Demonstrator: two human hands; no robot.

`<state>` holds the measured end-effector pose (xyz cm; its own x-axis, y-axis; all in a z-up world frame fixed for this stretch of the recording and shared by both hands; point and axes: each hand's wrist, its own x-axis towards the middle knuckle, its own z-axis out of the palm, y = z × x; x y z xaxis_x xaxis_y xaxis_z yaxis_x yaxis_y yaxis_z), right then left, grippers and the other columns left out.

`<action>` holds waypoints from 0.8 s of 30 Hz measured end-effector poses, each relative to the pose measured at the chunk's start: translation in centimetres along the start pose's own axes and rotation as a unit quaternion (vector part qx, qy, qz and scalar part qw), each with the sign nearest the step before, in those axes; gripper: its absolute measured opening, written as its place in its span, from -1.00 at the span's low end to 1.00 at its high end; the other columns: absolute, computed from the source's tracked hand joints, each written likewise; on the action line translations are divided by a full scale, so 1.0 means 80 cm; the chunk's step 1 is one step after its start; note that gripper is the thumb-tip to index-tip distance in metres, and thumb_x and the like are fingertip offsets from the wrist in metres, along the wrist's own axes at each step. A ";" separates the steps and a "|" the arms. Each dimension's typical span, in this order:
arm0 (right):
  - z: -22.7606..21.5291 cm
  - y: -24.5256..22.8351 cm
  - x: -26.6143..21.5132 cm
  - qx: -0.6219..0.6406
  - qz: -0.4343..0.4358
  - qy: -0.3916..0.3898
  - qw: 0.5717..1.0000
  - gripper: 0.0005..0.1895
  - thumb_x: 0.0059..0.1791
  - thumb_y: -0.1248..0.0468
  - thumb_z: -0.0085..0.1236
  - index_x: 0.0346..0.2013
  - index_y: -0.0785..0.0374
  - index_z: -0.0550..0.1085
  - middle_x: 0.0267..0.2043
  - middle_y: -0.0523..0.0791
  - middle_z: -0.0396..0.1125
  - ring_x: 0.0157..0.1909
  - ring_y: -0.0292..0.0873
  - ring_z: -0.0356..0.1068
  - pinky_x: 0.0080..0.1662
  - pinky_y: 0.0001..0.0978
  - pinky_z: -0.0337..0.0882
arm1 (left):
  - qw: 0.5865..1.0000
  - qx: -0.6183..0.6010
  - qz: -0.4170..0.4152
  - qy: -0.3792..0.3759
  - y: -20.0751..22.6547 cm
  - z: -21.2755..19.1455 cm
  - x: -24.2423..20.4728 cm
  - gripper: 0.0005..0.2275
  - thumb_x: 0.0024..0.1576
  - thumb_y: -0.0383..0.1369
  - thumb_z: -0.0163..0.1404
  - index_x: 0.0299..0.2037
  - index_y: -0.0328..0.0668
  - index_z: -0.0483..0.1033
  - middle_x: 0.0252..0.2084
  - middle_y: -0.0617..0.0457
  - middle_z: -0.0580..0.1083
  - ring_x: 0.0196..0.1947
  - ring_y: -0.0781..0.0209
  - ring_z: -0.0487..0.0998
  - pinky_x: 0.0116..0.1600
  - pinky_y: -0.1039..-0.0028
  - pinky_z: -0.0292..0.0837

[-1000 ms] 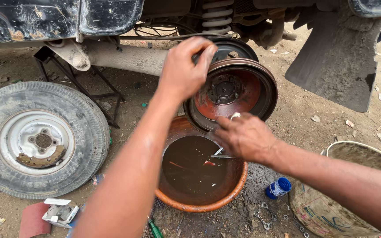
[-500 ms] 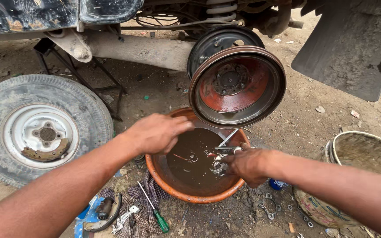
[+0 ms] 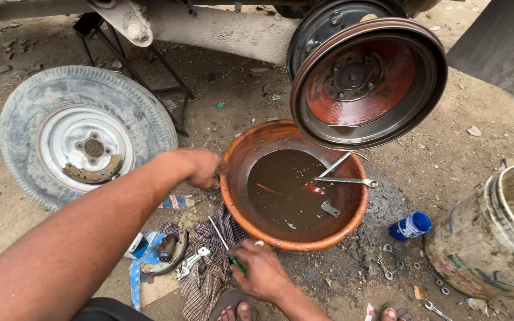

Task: The person cleans and lubricates a brake drum. They sand the inner surface of the drum with sandpaper, apply a blue liquid from a small container, and wipe the components with a cloth.

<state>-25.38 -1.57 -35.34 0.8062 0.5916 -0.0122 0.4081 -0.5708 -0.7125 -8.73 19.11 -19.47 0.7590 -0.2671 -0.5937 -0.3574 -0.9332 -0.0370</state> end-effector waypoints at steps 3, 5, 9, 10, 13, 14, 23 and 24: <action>0.046 -0.008 0.024 -0.057 0.058 -0.092 0.992 -0.41 -0.03 0.15 0.32 0.26 0.12 0.37 0.27 0.14 0.21 0.28 0.17 0.23 0.25 0.07 0.17 | 1.000 0.001 -0.002 -0.006 0.014 -0.013 -0.006 -0.52 0.07 -0.39 0.06 0.25 0.15 0.47 0.18 -0.01 0.52 0.17 0.02 0.54 0.26 0.24 0.44; 0.083 0.001 0.043 -0.077 0.117 -0.130 0.982 -0.39 -0.05 0.14 0.30 0.26 0.15 0.34 0.25 0.13 0.22 0.24 0.15 0.29 0.25 0.02 0.23 | 1.000 -0.010 0.012 0.015 0.017 -0.025 -0.007 -0.56 0.08 -0.33 0.08 0.23 0.09 0.48 0.17 -0.01 0.54 0.17 0.02 0.54 0.24 0.24 0.45; 0.138 0.041 0.064 -0.079 0.219 -0.125 0.964 -0.55 -0.02 0.08 0.19 0.10 0.23 0.45 0.11 0.09 0.39 0.16 0.11 0.43 0.22 -0.06 0.37 | 0.998 -0.042 0.027 0.045 0.012 -0.027 -0.012 -0.60 0.10 -0.30 0.07 0.20 0.06 0.52 0.14 -0.01 0.58 0.15 0.03 0.57 0.23 0.26 0.47; 0.136 0.048 0.066 -0.070 0.223 -0.129 0.964 -0.57 -0.01 0.07 0.16 0.06 0.25 0.48 0.07 0.08 0.43 0.14 0.09 0.46 0.21 -0.08 0.41 | 0.997 -0.045 0.025 0.050 0.007 -0.029 -0.012 -0.59 0.09 -0.32 0.06 0.20 0.08 0.53 0.14 -0.01 0.59 0.16 0.03 0.57 0.23 0.26 0.47; 0.110 0.049 0.069 -0.034 0.226 -0.147 0.962 -0.50 -0.07 -0.06 0.25 0.00 0.21 0.51 0.09 0.04 0.40 0.17 0.05 0.42 0.24 -0.11 0.38 | 0.999 0.006 -0.005 0.041 -0.011 -0.024 -0.017 -0.53 0.11 -0.27 0.11 0.29 0.14 0.42 0.22 -0.02 0.49 0.23 0.01 0.50 0.31 0.25 0.38; 0.101 0.052 0.078 -0.025 0.230 -0.145 0.962 -0.44 -0.10 -0.08 0.32 0.04 0.19 0.46 0.14 0.04 0.33 0.23 0.06 0.34 0.27 -0.11 0.32 | 0.999 0.003 -0.017 0.031 -0.013 -0.024 -0.017 -0.52 0.11 -0.25 0.13 0.29 0.14 0.42 0.23 0.00 0.49 0.24 0.01 0.49 0.32 0.25 0.38; 0.190 0.130 0.153 0.025 0.201 0.130 0.971 -0.69 0.05 0.12 -0.06 -0.04 0.27 0.40 0.05 0.14 0.33 0.13 0.20 0.34 0.21 0.04 0.33 | 0.994 -0.089 -0.047 0.043 -0.014 -0.036 -0.036 -0.55 0.13 -0.19 0.11 0.28 0.17 0.44 0.23 0.04 0.51 0.23 0.06 0.52 0.33 0.21 0.37; 0.187 0.119 0.141 0.022 0.131 0.177 0.975 -0.72 0.04 0.16 -0.06 -0.13 0.32 0.42 -0.02 0.17 0.36 0.07 0.20 0.37 0.18 0.04 0.36 | 0.993 -0.104 -0.043 0.043 -0.020 -0.033 -0.037 -0.55 0.13 -0.19 0.12 0.27 0.17 0.46 0.22 0.03 0.51 0.22 0.06 0.52 0.32 0.21 0.39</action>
<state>-18.82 8.17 -52.72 0.9808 0.1910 0.0400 0.1564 -0.6467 -0.7466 -8.99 20.77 -15.55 0.8291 -0.1959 -0.5236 -0.1765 -0.9804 0.0874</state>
